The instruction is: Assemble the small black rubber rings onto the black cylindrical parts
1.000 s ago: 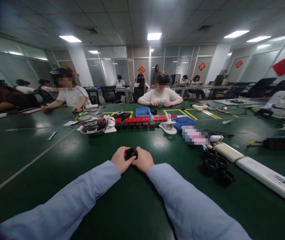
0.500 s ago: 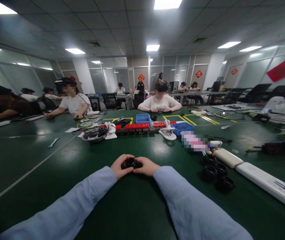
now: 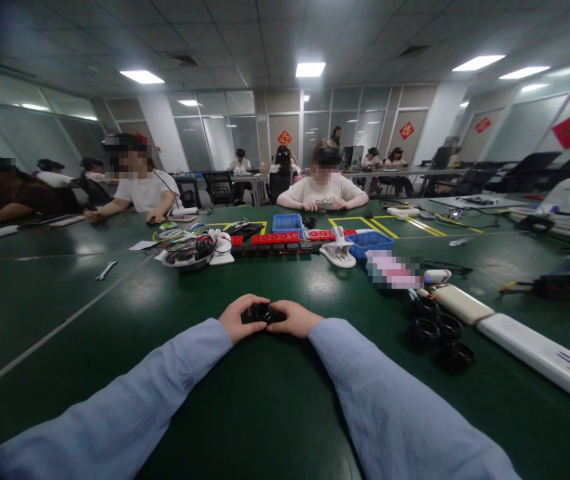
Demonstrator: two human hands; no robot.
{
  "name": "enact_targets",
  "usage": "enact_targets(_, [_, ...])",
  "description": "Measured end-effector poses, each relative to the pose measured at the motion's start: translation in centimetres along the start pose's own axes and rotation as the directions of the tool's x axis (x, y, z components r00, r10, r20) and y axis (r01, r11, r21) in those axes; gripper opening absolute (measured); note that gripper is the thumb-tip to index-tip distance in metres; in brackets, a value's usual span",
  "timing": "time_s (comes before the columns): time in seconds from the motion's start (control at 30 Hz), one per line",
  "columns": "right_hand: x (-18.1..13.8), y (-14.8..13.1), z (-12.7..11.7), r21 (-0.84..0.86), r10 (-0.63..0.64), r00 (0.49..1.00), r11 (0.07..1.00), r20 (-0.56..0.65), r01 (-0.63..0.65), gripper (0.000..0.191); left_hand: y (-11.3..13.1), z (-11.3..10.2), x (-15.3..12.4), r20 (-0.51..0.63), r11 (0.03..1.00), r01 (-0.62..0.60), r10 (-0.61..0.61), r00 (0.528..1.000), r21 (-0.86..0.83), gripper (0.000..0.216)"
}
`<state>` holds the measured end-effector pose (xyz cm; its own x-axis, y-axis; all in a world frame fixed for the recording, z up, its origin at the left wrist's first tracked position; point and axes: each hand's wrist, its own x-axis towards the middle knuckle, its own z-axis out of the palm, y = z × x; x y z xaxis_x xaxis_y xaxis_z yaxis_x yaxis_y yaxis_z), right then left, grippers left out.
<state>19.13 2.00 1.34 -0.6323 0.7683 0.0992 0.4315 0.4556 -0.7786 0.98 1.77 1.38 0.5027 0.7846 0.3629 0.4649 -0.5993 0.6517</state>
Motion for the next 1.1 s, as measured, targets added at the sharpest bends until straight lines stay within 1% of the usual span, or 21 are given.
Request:
enact_targets(0.17, [-0.1, 0.1, -0.1, 0.009, 0.011, 1.000, 1.000, 0.006, -0.011, 0.026, 0.0, 0.1, -0.1, -0.018, 0.999, -0.003, 0.003, 1.000, 0.033, 0.041])
enact_targets(0.27, [0.1, 0.5, 0.2, 0.019, 0.026, 1.000, 0.999, -0.012, -0.025, 0.026, 0.4, 0.8, -0.3, -0.081, 0.998, 0.028, -0.024, 0.996, 0.055, 0.041])
enact_targets(0.3, [0.1, 0.5, 0.4, -0.003, 0.045, 0.998, 0.999, -0.047, -0.045, 0.026, 0.6, 1.1, -0.3, -0.128, 0.996, 0.057, -0.047, 0.991, 0.075, 0.040])
enact_targets(0.37, [0.3, 0.4, 1.1, -0.100, 0.097, 0.980, 0.988, -0.171, -0.115, 0.025, 0.9, 1.7, -0.4, -0.244, 0.983, 0.131, -0.096, 0.965, 0.128, 0.038])
enact_targets(0.43, [0.4, 0.0, 1.9, -0.231, 0.134, 0.938, 0.949, -0.319, -0.215, 0.025, 1.1, 2.1, -0.4, -0.323, 0.968, 0.186, -0.123, 0.938, 0.171, 0.036])
enact_targets(0.5, [0.4, -0.5, 2.7, -0.340, 0.137, 0.897, 0.893, -0.420, -0.295, 0.024, 1.0, 2.2, -0.3, -0.336, 0.961, 0.205, -0.135, 0.932, 0.184, 0.035])
enact_targets(0.53, [0.4, -0.7, 2.9, -0.378, 0.130, 0.887, 0.870, -0.443, -0.317, 0.024, 0.9, 2.2, -0.3, -0.320, 0.963, 0.200, -0.135, 0.938, 0.180, 0.035])
enact_targets(0.57, [0.3, -0.9, 3.0, -0.404, 0.118, 0.886, 0.858, -0.449, -0.319, 0.026, 0.8, 2.1, -0.3, -0.297, 0.967, 0.189, -0.132, 0.946, 0.173, 0.035])
enact_targets(0.6, [0.2, -0.9, 3.0, -0.416, 0.100, 0.895, 0.860, -0.434, -0.297, 0.030, 0.6, 1.9, -0.3, -0.273, 0.971, 0.174, -0.124, 0.954, 0.164, 0.036])
enact_targets(0.67, [-0.1, -0.8, 2.5, -0.393, 0.042, 0.932, 0.899, -0.359, -0.192, 0.048, 0.2, 1.5, -0.4, -0.227, 0.981, 0.129, -0.093, 0.969, 0.146, 0.047])
enact_targets(0.73, [-0.6, -0.4, 1.7, -0.301, -0.011, 0.964, 0.951, -0.267, -0.072, 0.070, -0.2, 0.9, -0.5, -0.208, 0.989, 0.078, -0.050, 0.977, 0.129, 0.063])
enact_targets(0.77, [-0.8, -0.2, 1.3, -0.239, -0.019, 0.972, 0.970, -0.236, -0.039, 0.074, -0.5, 0.5, -0.5, -0.219, 0.991, 0.058, -0.031, 0.975, 0.117, 0.068])
enact_targets(0.8, [-1.0, 0.0, 0.9, -0.178, -0.013, 0.975, 0.984, -0.224, -0.028, 0.071, -0.8, 0.2, -0.5, -0.244, 0.994, 0.045, -0.019, 0.970, 0.100, 0.067])
enact_targets(0.83, [-1.1, 0.2, 0.5, -0.128, 0.001, 0.971, 0.991, -0.237, -0.033, 0.063, -1.1, -0.2, -0.4, -0.274, 0.996, 0.045, -0.023, 0.961, 0.075, 0.060])
enact_targets(0.87, [-1.2, 0.3, 0.3, -0.092, 0.022, 0.962, 0.995, -0.274, -0.049, 0.054, -1.4, -0.6, -0.3, -0.298, 0.997, 0.070, -0.057, 0.953, 0.035, 0.050])
enact_targets(0.9, [-1.2, 0.3, 0.1, -0.073, 0.042, 0.944, 0.995, -0.328, -0.070, 0.046, -1.7, -0.9, -0.2, -0.307, 0.992, 0.125, -0.125, 0.944, -0.018, 0.040])
enact_targets(0.93, [-1.2, 0.4, 0.0, -0.067, 0.062, 0.920, 0.993, -0.388, -0.095, 0.039, -2.0, -1.1, 0.0, -0.296, 0.976, 0.205, -0.218, 0.930, -0.074, 0.035])
enact_targets(1.0, [-1.0, 0.4, 0.1, -0.071, 0.104, 0.874, 0.985, -0.474, -0.155, 0.028, -2.3, -1.4, 0.2, -0.244, 0.911, 0.379, -0.409, 0.879, -0.162, 0.034])
enact_targets(1.03, [-0.8, 0.4, 0.3, -0.074, 0.121, 0.861, 0.981, -0.493, -0.180, 0.024, -2.3, -1.3, 0.3, -0.221, 0.879, 0.439, -0.472, 0.853, -0.184, 0.034])
enact_targets(1.07, [-0.7, 0.5, 0.4, -0.079, 0.132, 0.854, 0.977, -0.503, -0.197, 0.021, -2.3, -1.2, 0.4, -0.209, 0.862, 0.468, -0.503, 0.839, -0.196, 0.032])
enact_targets(1.1, [-0.6, 0.5, 0.6, -0.085, 0.136, 0.848, 0.975, -0.513, -0.208, 0.021, -2.2, -1.1, 0.4, -0.205, 0.860, 0.469, -0.505, 0.838, -0.201, 0.030])
